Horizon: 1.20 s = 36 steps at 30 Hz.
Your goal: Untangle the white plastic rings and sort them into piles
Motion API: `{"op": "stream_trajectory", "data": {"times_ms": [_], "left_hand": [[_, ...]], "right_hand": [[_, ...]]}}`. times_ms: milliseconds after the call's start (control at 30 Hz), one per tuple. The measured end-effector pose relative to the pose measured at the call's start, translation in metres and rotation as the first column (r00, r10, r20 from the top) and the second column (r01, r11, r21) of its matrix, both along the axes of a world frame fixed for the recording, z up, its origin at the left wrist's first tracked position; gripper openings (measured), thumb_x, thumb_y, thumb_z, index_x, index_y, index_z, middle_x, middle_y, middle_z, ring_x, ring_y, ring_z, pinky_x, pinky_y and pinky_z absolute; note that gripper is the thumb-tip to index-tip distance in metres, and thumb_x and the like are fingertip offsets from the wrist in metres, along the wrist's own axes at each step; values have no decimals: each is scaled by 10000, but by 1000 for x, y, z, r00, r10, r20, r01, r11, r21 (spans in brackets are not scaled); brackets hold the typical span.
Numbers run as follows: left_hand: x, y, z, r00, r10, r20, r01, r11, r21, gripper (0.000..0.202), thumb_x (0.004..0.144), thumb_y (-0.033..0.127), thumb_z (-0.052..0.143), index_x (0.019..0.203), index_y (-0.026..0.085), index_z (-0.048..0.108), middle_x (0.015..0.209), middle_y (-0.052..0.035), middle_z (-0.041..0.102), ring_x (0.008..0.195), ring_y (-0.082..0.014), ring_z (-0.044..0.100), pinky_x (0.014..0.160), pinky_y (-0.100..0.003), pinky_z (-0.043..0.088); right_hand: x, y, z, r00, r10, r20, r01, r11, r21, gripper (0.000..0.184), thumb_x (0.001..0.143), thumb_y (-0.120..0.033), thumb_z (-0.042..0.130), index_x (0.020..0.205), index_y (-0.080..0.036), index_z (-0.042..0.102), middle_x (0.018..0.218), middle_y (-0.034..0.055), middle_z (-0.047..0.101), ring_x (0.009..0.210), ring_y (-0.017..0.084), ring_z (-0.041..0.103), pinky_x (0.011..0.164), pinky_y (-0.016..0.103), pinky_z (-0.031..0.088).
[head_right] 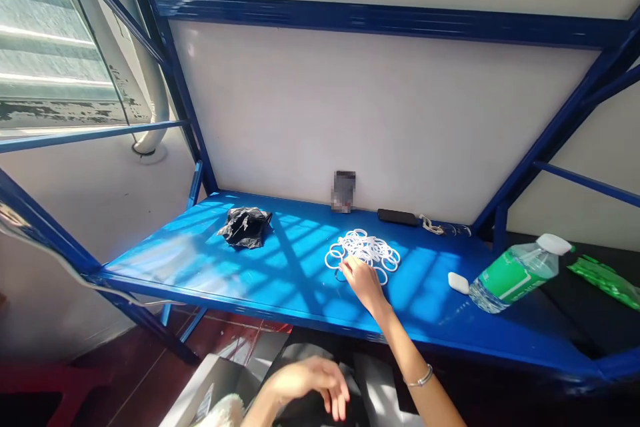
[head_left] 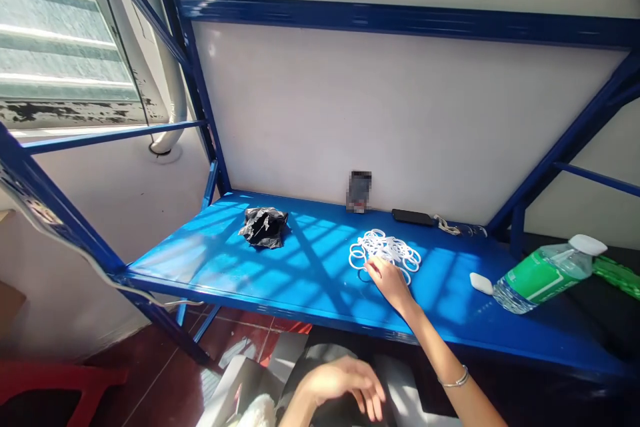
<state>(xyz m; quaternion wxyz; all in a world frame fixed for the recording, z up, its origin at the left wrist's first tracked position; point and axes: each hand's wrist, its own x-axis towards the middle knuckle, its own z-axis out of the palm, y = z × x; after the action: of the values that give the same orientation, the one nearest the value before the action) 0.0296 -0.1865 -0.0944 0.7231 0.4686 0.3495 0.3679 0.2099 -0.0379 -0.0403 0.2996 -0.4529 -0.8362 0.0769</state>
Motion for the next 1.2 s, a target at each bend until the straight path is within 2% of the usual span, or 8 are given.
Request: {"op": "stream_trajectory", "data": {"times_ms": [33,167,333,500,600,700,967,1200], "left_hand": [[-3,1,-3,993,-107,43,108,994,-18,323,733,497,723,796,184,770,748,-118,754,686,-276,729,657,-379,553],[-21,1,-13,977,117,176,-111,993,-43,383,865,493,634,941,123,699,824,-112,744,746,-183,689,723,-281,494],[-19,-8,-19,950,230,211,-245,968,46,425,862,499,693,1068,127,675,906,-110,734,767,-166,683,734,-275,500],[-18,-13,-5,852,431,296,-496,846,197,628,806,497,762,1344,241,562,1179,-110,702,876,-193,713,822,-332,563],[-21,-8,8,841,474,262,-531,816,228,679,765,513,790,1350,237,582,1332,-136,651,962,-225,715,918,-378,565],[-18,3,15,828,482,286,-550,797,249,661,727,503,819,1290,214,625,1342,-143,653,995,-233,713,933,-374,563],[-8,17,19,755,572,320,-646,732,215,526,637,405,880,1056,179,656,1057,-102,755,832,-208,733,796,-340,587],[-7,7,23,733,644,221,-676,650,347,378,668,320,855,941,175,638,877,-54,749,835,-201,719,781,-306,562]], "right_hand": [[0,-5,2,1000,-6,-9,5,1000,-18,358,1017,-370,379,825,-217,639,821,79,736,732,253,702,628,331,483],[-4,-33,12,992,5,-125,-7,1000,-12,396,1031,-457,378,848,-218,635,786,61,722,681,223,679,639,317,490],[-14,-82,17,969,-23,-247,24,1000,-1,394,1035,-474,402,874,-211,648,789,59,715,701,216,682,663,311,502],[-24,-122,7,991,-12,-135,3,998,-64,426,1048,-417,350,854,-220,674,849,60,732,772,221,690,688,311,508],[-29,-126,-1,993,34,-113,-42,996,-73,425,1044,-418,356,881,-225,697,869,67,737,795,227,688,704,318,510],[-35,-116,-5,970,74,-232,-91,994,-65,409,1024,-452,403,863,-230,706,876,74,735,808,233,678,740,336,513],[-50,-105,-15,721,-62,-690,-208,931,-300,423,918,-598,563,828,-204,687,678,13,640,598,166,590,595,291,487],[-56,-119,-25,530,-175,-830,-270,893,-361,415,760,-580,768,899,-193,713,786,49,697,691,184,644,656,315,523]]}}
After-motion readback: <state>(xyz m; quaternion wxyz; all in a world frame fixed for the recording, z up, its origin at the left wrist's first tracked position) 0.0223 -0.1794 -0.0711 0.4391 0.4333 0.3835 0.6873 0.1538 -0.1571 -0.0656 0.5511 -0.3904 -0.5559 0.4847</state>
